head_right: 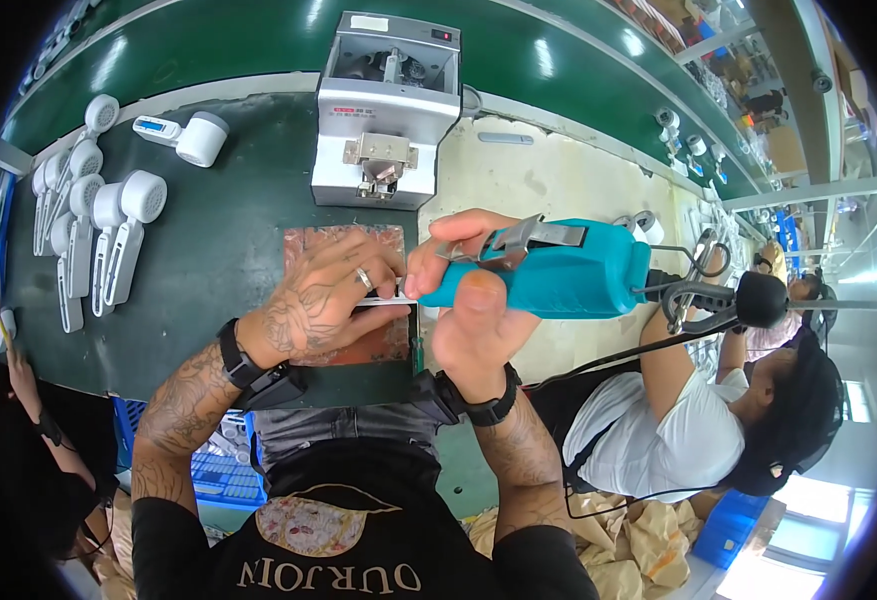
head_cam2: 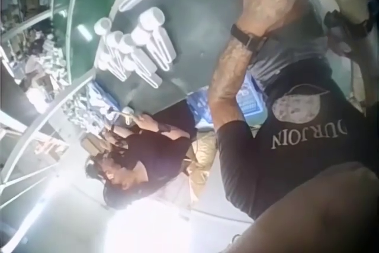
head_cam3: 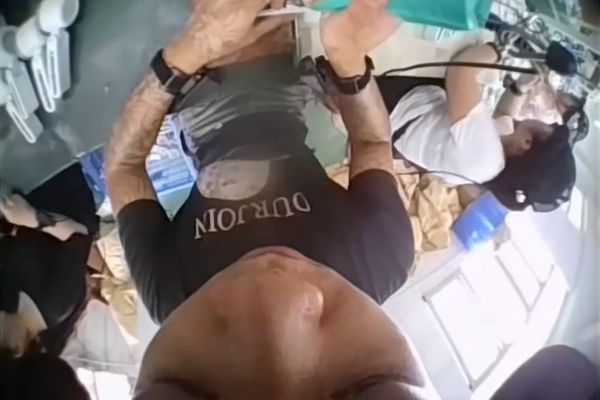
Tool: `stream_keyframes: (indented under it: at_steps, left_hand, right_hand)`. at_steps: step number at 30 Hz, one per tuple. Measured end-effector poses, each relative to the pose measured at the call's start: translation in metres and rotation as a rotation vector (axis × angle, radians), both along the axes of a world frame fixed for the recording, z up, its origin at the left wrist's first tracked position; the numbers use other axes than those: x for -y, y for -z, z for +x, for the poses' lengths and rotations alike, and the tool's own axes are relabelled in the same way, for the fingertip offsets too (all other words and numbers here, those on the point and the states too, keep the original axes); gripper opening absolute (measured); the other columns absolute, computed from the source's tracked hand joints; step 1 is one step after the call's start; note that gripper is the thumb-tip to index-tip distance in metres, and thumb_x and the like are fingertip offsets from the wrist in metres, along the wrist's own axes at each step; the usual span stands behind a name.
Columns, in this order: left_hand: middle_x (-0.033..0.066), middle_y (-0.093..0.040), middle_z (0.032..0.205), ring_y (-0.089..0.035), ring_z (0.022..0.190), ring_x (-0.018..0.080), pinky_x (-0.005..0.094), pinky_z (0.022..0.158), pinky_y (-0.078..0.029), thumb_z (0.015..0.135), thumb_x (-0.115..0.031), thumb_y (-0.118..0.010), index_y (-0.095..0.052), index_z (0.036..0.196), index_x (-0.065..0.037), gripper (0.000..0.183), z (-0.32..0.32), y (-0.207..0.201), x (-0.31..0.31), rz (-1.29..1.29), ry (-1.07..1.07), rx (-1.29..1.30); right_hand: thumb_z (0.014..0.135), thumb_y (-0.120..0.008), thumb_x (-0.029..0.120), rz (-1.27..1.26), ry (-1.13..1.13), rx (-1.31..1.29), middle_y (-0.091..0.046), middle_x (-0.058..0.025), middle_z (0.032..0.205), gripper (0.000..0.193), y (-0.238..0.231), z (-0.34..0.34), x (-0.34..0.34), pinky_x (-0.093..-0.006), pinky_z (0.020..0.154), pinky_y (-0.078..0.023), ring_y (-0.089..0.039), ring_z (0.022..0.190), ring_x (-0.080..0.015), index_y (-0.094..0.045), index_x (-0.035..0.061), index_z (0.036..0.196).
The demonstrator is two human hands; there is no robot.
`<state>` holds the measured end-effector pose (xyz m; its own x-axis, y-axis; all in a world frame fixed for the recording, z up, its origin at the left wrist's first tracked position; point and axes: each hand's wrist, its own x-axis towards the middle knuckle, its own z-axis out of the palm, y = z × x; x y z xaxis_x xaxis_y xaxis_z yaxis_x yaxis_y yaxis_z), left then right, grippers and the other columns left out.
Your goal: The person picks up a fan, places it on a red block, and uses a power screwdriver to drive a screw into the handle. They then fold the fan, press the handle components together by hand, and set it aside before repeating the process.
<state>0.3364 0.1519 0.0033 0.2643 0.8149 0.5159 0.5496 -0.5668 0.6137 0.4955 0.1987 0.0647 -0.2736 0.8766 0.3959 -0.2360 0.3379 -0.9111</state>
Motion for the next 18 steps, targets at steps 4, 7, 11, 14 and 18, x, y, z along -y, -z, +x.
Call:
stream_keyframes:
  at_steps: [4, 7, 11, 14, 18]
  left_hand:
    - [0.0109, -0.060, 0.103, -0.059, 0.103, 0.0335, 0.0440, 0.089, -0.049, 0.079, -0.017, -0.079, -0.055, 0.090, -0.006, 0.028, -0.0027, 0.0032, -0.0021, -0.097, 0.069, 0.118]
    - [0.0088, -0.060, 0.102, -0.059, 0.103, 0.0334, 0.0439, 0.090, -0.048, 0.081, -0.018, -0.078, -0.053, 0.086, -0.007, 0.028, -0.0021, 0.0009, -0.0012, -0.098, 0.069, 0.119]
    - [0.0091, -0.060, 0.102, -0.059, 0.104, 0.0341, 0.0441, 0.092, -0.048, 0.081, -0.018, -0.078, -0.053, 0.087, -0.007, 0.027, -0.0008, 0.0013, -0.0011, -0.107, 0.076, 0.135]
    - [0.0115, -0.061, 0.106, -0.059, 0.104, 0.0352, 0.0447, 0.092, -0.048, 0.081, -0.018, -0.077, -0.054, 0.089, -0.006, 0.027, -0.0011, 0.0014, -0.0007, -0.092, 0.087, 0.123]
    - [0.0159, -0.061, 0.107, -0.059, 0.103, 0.0375, 0.0455, 0.091, -0.048, 0.080, -0.017, -0.077, -0.061, 0.099, -0.001, 0.029, 0.0017, -0.0018, 0.0020, -0.149, -0.012, 0.071]
  right_hand:
    - [0.091, -0.053, 0.071, 0.011, -0.004, -0.009, -0.049, -0.0048, 0.064, 0.073, 0.0004, -0.0007, -0.0003, -0.0323, 0.052, -0.044, -0.049, 0.052, -0.0166, -0.051, 0.0001, 0.109]
    - [0.091, -0.054, 0.071, 0.006, 0.010, -0.017, -0.050, -0.0049, 0.064, 0.074, -0.0005, -0.0013, 0.0022, -0.0318, 0.051, -0.044, -0.050, 0.051, -0.0164, -0.051, -0.0005, 0.109]
    - [0.091, -0.054, 0.071, 0.019, -0.008, -0.030, -0.050, -0.0050, 0.064, 0.074, 0.0017, 0.0012, 0.0023, -0.0319, 0.051, -0.044, -0.050, 0.051, -0.0168, -0.051, -0.0007, 0.109]
    - [0.091, -0.055, 0.070, 0.019, -0.015, -0.030, -0.050, -0.0050, 0.064, 0.073, 0.0019, 0.0014, 0.0026, -0.0321, 0.051, -0.044, -0.051, 0.051, -0.0170, -0.051, -0.0006, 0.109]
    - [0.091, -0.055, 0.070, 0.026, -0.006, -0.010, -0.051, -0.0050, 0.064, 0.073, 0.0016, -0.0004, 0.0033, -0.0325, 0.053, -0.045, -0.052, 0.053, -0.0173, -0.051, -0.0005, 0.109]
